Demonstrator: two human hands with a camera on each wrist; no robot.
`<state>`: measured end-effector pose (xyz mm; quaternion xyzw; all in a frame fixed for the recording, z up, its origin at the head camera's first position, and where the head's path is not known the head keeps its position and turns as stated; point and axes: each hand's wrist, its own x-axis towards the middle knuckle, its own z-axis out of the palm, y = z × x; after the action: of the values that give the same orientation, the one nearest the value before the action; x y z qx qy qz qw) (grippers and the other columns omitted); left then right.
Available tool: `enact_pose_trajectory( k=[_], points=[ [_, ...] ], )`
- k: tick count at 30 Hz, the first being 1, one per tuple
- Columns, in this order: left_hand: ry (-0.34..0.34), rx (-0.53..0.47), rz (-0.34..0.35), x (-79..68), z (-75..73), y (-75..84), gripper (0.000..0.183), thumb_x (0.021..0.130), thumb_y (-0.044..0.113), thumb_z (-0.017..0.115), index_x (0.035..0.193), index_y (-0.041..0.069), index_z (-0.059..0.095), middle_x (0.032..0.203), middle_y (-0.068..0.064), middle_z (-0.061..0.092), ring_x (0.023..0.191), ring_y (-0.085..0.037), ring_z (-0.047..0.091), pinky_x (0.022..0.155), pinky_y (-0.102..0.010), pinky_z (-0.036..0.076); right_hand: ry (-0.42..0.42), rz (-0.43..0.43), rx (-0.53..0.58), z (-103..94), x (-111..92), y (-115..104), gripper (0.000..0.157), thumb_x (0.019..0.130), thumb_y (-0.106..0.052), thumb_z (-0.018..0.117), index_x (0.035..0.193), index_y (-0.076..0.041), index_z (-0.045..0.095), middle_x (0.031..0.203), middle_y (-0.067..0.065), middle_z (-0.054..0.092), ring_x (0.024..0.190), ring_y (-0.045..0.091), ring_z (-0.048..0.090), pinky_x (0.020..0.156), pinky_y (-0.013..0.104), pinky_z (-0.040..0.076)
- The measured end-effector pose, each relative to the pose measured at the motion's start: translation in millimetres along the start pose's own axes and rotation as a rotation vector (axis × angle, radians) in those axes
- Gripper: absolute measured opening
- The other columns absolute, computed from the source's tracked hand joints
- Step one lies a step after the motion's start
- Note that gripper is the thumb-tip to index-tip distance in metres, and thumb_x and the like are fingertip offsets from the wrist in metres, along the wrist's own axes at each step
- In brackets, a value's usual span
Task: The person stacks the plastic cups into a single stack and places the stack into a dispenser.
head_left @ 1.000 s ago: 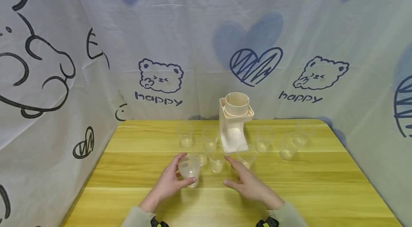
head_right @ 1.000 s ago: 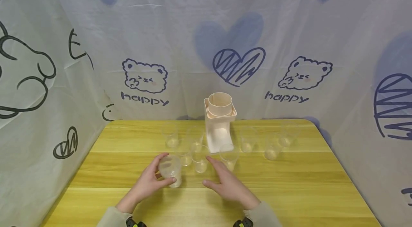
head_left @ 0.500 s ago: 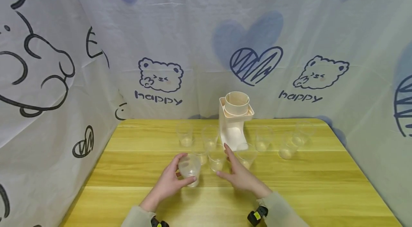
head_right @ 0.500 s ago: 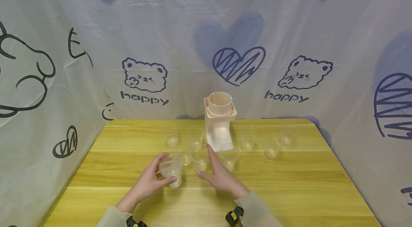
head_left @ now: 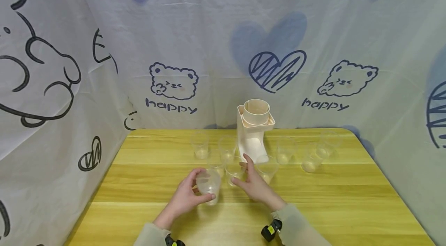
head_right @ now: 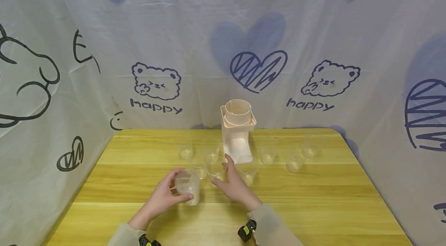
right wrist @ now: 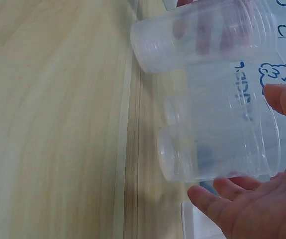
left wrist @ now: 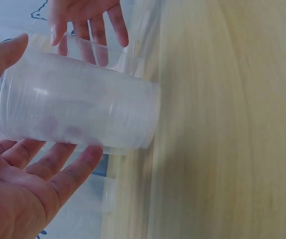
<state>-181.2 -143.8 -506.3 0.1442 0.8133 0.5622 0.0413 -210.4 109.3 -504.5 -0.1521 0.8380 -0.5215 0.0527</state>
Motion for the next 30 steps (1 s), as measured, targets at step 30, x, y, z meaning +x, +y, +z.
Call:
enact_pose_trajectory(
  k=[30],
  points=[
    [-0.082,-0.126,-0.021,1.3,2.3,-2.3,0.077,0.075,0.013,0.087,0.138,0.004,0.044,0.135,-0.017,0.05,0.114,-0.034,0.057,0.089,-0.034,0.055,0.038,0.05,0.062,6.5,4.5,-0.7,0.08,0.093,-0.033,0.069,0.149,0.0,0.021,0.135,0.03,0.047,0.12,0.045,0.049,0.093,0.057,0.048]
  ],
)
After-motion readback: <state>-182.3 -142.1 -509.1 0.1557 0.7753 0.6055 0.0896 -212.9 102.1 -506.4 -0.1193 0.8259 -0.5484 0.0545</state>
